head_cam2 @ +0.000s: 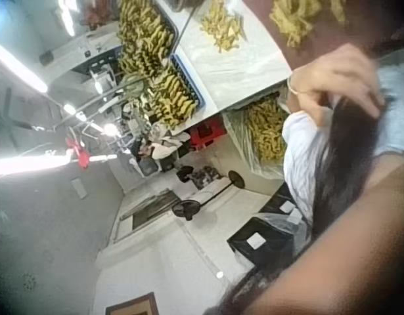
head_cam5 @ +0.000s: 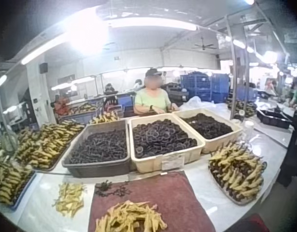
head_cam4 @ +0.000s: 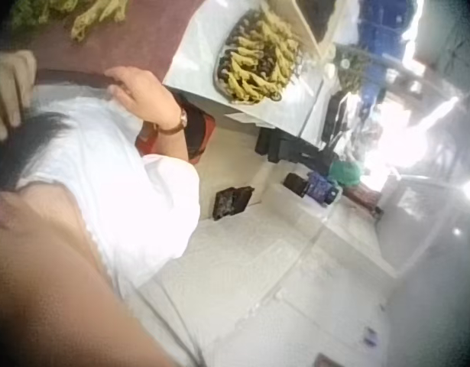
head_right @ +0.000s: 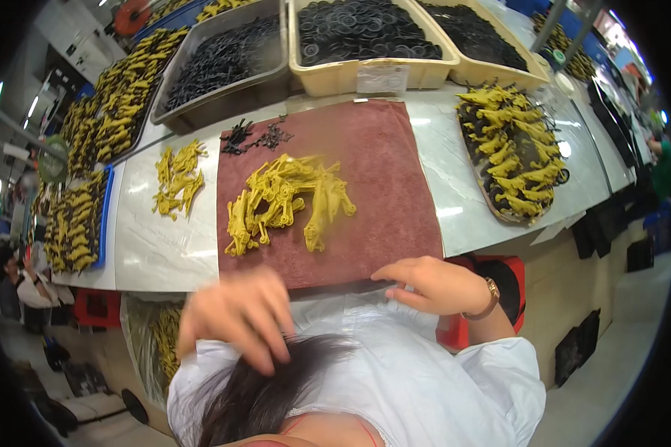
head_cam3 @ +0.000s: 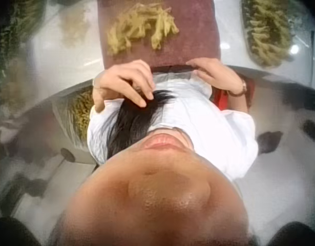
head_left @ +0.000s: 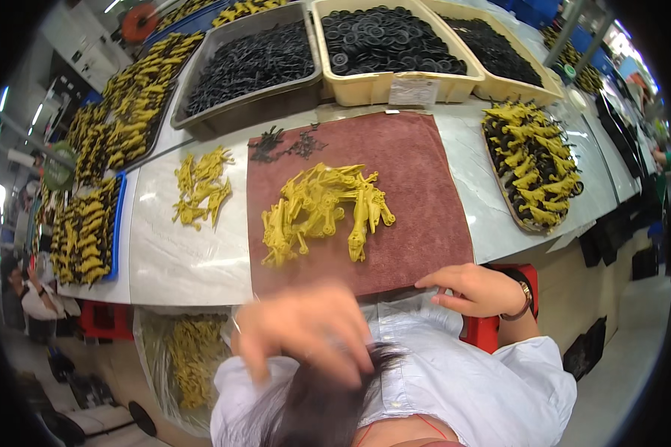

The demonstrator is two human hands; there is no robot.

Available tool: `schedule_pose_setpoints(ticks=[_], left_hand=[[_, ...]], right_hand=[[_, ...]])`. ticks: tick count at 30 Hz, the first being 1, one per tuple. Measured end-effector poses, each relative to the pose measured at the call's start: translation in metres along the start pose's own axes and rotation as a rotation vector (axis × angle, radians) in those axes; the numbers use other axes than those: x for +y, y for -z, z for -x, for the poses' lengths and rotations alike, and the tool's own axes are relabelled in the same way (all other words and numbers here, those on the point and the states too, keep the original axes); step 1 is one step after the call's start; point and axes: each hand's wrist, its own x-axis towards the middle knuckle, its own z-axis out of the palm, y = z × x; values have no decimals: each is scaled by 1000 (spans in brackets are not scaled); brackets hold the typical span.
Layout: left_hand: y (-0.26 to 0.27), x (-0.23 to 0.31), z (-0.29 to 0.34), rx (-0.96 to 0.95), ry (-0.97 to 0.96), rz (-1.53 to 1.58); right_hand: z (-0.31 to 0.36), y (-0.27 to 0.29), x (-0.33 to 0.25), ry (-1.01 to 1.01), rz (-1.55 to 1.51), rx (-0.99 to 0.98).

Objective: The person lays out toy motorcycle frames across a work mat, then attaches handlebars and mounts wheels onto each frame by hand.

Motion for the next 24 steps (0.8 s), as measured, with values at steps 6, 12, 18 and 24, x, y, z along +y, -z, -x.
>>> schedule_pose_setpoints(ticks=[6, 12, 18, 24], left_hand=[[-59, 69, -1, -269, 265, 39], [-94, 157, -2, -400, -385, -290], [-36, 120, 15, 205, -217, -182], [62, 6, 0, 625, 883, -1201]], right_hand=[[-4, 9, 5, -45, -19, 40], [-36, 33, -8, 62, 48, -25], [-90, 46, 0, 180, 113, 133], [-153, 43, 53, 242, 91, 458]])
